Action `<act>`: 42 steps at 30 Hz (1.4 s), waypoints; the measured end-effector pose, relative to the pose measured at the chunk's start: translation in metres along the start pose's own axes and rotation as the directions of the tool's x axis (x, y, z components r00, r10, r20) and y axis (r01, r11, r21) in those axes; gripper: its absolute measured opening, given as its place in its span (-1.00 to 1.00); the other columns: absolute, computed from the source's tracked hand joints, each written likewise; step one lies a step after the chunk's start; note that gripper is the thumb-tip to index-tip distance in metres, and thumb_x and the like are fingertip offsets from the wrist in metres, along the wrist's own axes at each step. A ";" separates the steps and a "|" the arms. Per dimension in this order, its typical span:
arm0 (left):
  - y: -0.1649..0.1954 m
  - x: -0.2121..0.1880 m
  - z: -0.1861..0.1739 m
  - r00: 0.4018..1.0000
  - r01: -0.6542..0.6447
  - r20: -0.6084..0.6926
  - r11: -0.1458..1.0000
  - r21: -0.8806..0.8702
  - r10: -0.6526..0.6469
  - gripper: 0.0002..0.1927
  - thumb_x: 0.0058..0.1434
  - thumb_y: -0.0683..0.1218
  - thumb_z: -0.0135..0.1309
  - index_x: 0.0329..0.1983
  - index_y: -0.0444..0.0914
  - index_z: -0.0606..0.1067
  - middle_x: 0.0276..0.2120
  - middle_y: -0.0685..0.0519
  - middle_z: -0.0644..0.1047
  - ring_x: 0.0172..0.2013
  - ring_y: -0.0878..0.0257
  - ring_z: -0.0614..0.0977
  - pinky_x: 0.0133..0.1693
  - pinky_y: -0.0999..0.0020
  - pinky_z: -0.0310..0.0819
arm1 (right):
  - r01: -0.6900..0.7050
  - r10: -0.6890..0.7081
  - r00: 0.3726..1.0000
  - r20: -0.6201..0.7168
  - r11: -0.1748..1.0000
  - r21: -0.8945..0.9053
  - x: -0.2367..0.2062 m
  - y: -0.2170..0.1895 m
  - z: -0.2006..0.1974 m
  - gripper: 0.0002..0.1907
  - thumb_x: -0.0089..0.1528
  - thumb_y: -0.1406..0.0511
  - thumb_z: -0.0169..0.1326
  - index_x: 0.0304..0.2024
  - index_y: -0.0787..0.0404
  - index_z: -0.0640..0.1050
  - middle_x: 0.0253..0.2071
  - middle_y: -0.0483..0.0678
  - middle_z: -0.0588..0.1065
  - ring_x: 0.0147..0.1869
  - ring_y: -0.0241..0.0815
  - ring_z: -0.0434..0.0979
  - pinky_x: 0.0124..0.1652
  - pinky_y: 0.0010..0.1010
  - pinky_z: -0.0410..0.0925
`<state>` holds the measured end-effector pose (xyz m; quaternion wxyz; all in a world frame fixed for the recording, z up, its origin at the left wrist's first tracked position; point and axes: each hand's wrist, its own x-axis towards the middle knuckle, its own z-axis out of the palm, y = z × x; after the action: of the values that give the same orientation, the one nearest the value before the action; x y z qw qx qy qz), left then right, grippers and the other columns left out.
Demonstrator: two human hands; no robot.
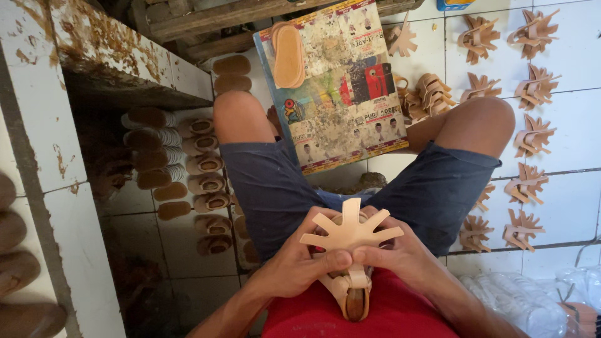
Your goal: The person sits on the workshop floor assembling a leather sandal: they fit leather upper straps over a wooden shoe last, press and tuck the strap edges around the last, pick up a second last piece and work it into the assembly, and repeatedly shape the leather with both hands to conform it to the last.
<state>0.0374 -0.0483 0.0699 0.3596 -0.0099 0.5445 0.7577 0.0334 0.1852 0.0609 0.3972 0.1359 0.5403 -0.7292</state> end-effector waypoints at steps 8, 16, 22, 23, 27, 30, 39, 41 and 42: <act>0.003 -0.004 -0.001 0.997 0.083 -0.005 0.997 -0.010 -0.083 -0.36 0.27 0.11 0.22 0.27 -0.28 0.30 -0.03 -0.04 0.47 0.00 0.25 0.56 -0.01 0.31 0.55 | -0.060 0.060 0.998 0.008 0.993 0.104 -0.004 0.006 0.001 -0.43 0.10 0.34 0.30 0.13 0.32 0.44 -0.05 -0.05 0.53 0.03 -0.30 0.53 -0.01 -0.39 0.42; 0.002 -0.004 0.001 0.996 0.074 -0.043 0.996 -0.046 -0.076 -0.39 0.26 0.09 0.25 0.23 -0.29 0.32 -0.03 -0.06 0.49 0.02 0.23 0.58 0.03 0.28 0.56 | -0.055 0.052 0.998 0.037 0.995 0.086 0.000 0.009 -0.002 -0.42 0.11 0.33 0.31 0.13 0.35 0.42 -0.06 -0.04 0.52 0.02 -0.29 0.52 -0.02 -0.40 0.42; -0.001 -0.004 -0.001 0.991 0.118 -0.045 0.989 -0.093 -0.123 -0.41 0.22 0.05 0.26 0.21 -0.25 0.33 -0.06 -0.04 0.50 0.00 0.25 0.59 0.00 0.29 0.58 | -0.084 0.077 0.995 0.056 0.987 0.138 0.003 0.003 0.005 -0.35 0.07 0.31 0.30 0.18 0.31 0.41 -0.02 -0.04 0.53 0.06 -0.27 0.53 0.01 -0.38 0.43; -0.002 -0.004 -0.001 0.991 0.124 -0.043 0.987 -0.098 -0.129 -0.41 0.22 0.05 0.26 0.21 -0.25 0.33 -0.07 -0.03 0.50 -0.01 0.26 0.60 -0.01 0.29 0.59 | -0.087 0.079 0.995 0.066 0.986 0.139 0.003 0.001 0.006 -0.34 0.07 0.30 0.31 0.19 0.31 0.41 -0.01 -0.03 0.53 0.06 -0.26 0.53 0.02 -0.38 0.42; -0.004 -0.004 -0.002 0.994 0.094 -0.059 0.994 -0.049 -0.096 -0.41 0.23 0.05 0.28 0.21 -0.26 0.34 -0.08 -0.04 0.51 -0.02 0.26 0.58 -0.01 0.30 0.56 | -0.047 0.021 0.988 0.152 0.984 0.170 0.005 -0.006 0.008 -0.31 0.08 0.28 0.31 0.23 0.32 0.40 0.09 -0.02 0.52 0.16 -0.26 0.51 0.14 -0.37 0.37; -0.006 -0.004 -0.001 0.988 0.128 -0.069 0.987 -0.099 -0.135 -0.40 0.20 0.05 0.30 0.19 -0.26 0.34 -0.09 -0.02 0.49 -0.03 0.27 0.58 -0.04 0.31 0.56 | -0.042 0.016 0.989 0.146 0.984 0.173 0.005 -0.006 0.009 -0.29 0.09 0.26 0.32 0.24 0.33 0.40 0.09 -0.01 0.52 0.17 -0.24 0.50 0.14 -0.35 0.37; -0.010 -0.007 0.001 0.995 0.052 -0.081 0.996 -0.079 -0.058 -0.44 0.24 0.01 0.30 0.18 -0.29 0.35 -0.07 -0.03 0.51 -0.03 0.30 0.58 -0.02 0.36 0.54 | -0.040 0.021 0.988 0.152 0.991 0.124 0.008 -0.004 0.008 -0.16 0.03 0.15 0.37 0.29 0.27 0.36 0.12 -0.05 0.52 0.20 -0.26 0.48 0.19 -0.35 0.34; -0.012 -0.008 0.001 0.996 0.049 -0.076 0.994 -0.098 -0.057 -0.44 0.23 -0.01 0.31 0.17 -0.29 0.34 -0.09 -0.03 0.51 -0.06 0.30 0.58 -0.05 0.36 0.55 | -0.016 -0.008 0.990 0.140 0.986 0.167 0.007 -0.002 0.008 -0.09 0.01 0.12 0.39 0.33 0.19 0.30 0.12 -0.09 0.48 0.22 -0.26 0.47 0.20 -0.34 0.32; -0.013 -0.009 0.001 0.995 0.040 -0.087 0.990 -0.132 -0.052 -0.45 0.24 -0.03 0.30 0.16 -0.30 0.33 -0.08 -0.03 0.51 -0.05 0.30 0.58 -0.05 0.35 0.55 | -0.001 -0.025 0.991 0.133 0.982 0.190 0.008 0.000 0.007 -0.05 -0.01 0.11 0.40 0.35 0.14 0.27 0.11 -0.11 0.47 0.23 -0.26 0.46 0.21 -0.34 0.31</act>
<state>0.0518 -0.0506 0.0632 0.3507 -0.0804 0.5092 0.7818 0.0300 0.1749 0.0584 0.4137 0.1204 0.4412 -0.7872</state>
